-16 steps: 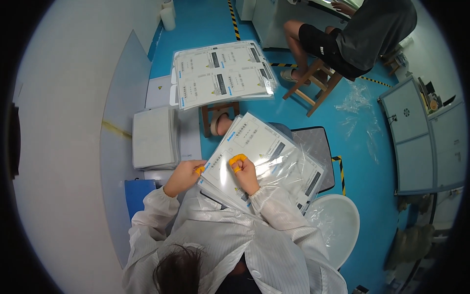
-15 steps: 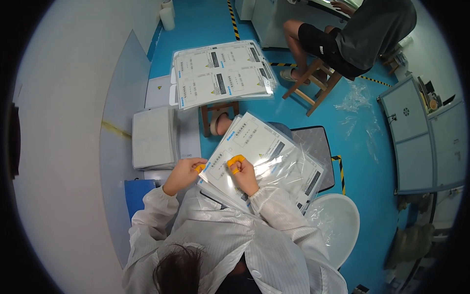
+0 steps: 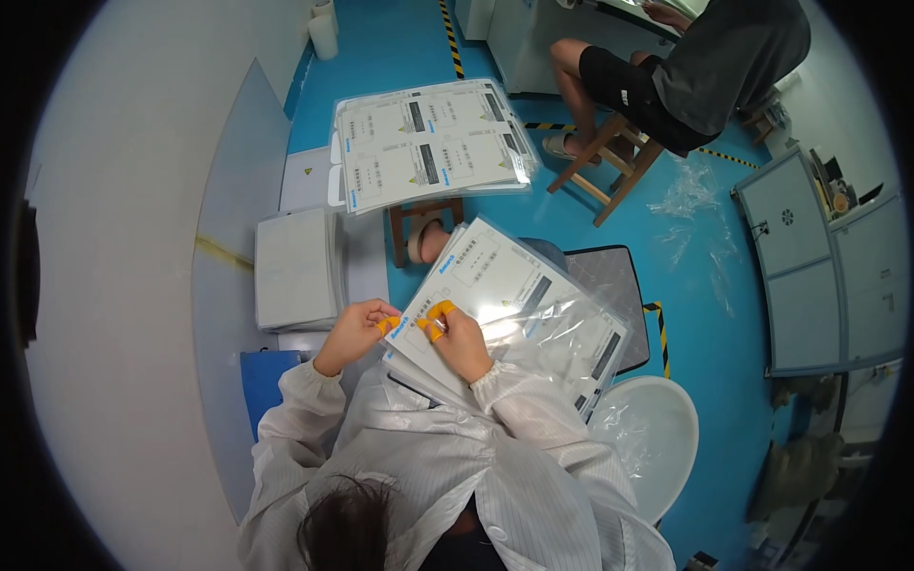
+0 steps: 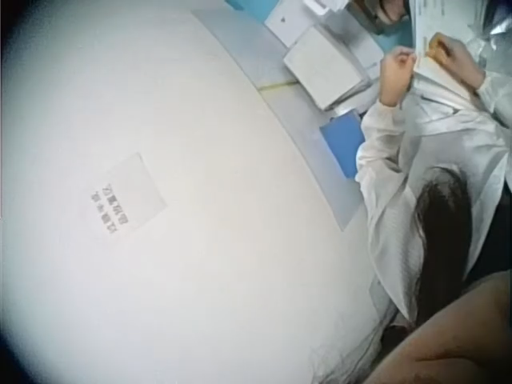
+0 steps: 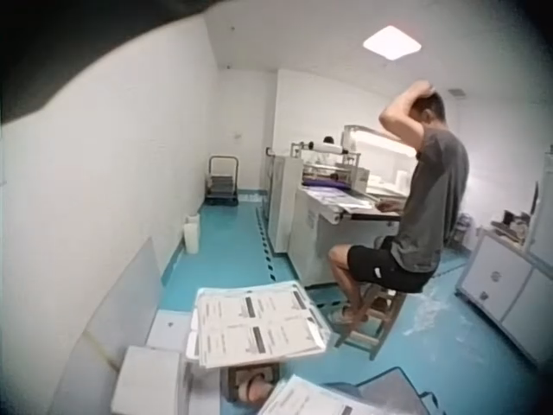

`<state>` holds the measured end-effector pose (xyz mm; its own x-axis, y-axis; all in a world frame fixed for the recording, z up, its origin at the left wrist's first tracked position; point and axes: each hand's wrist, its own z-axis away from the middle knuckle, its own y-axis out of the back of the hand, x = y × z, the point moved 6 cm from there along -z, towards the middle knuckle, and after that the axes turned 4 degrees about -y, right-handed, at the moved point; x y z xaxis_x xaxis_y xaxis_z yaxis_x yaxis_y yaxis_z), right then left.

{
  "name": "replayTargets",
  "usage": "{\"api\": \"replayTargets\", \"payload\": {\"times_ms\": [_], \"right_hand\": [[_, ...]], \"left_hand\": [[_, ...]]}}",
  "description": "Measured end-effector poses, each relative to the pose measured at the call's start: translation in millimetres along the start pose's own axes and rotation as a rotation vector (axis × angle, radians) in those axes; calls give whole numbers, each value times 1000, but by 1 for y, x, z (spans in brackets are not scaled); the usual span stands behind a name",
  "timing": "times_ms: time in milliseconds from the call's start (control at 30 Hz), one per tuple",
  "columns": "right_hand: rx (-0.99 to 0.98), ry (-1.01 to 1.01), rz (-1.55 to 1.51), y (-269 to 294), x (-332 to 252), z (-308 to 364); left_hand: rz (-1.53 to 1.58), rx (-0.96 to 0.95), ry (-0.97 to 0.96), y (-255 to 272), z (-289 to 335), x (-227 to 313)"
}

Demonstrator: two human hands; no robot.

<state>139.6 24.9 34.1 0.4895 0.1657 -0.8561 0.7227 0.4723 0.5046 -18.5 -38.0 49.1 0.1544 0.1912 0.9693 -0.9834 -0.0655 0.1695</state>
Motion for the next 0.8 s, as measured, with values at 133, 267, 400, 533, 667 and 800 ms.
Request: {"api": "replayTargets", "payload": {"times_ms": [133,267,400,533,667,800], "right_hand": [[-178,205,107,-26,-32,25],[-137,135,74,-26,-11,15],[-55,72,-23,-14,-8,10],[-121,119,-2,-14,-22,15],[-112,102,-45,-6,-15,14],[16,36,121,32,13,10]], "left_hand": [[34,-19,72,-1,-2,3],[-20,-26,89,-4,-5,9],[-10,-61,113,-3,-6,3],[-14,-66,101,-3,-9,1],[-13,-72,108,-4,-11,-4],[94,-87,132,-2,-9,-1]]}}
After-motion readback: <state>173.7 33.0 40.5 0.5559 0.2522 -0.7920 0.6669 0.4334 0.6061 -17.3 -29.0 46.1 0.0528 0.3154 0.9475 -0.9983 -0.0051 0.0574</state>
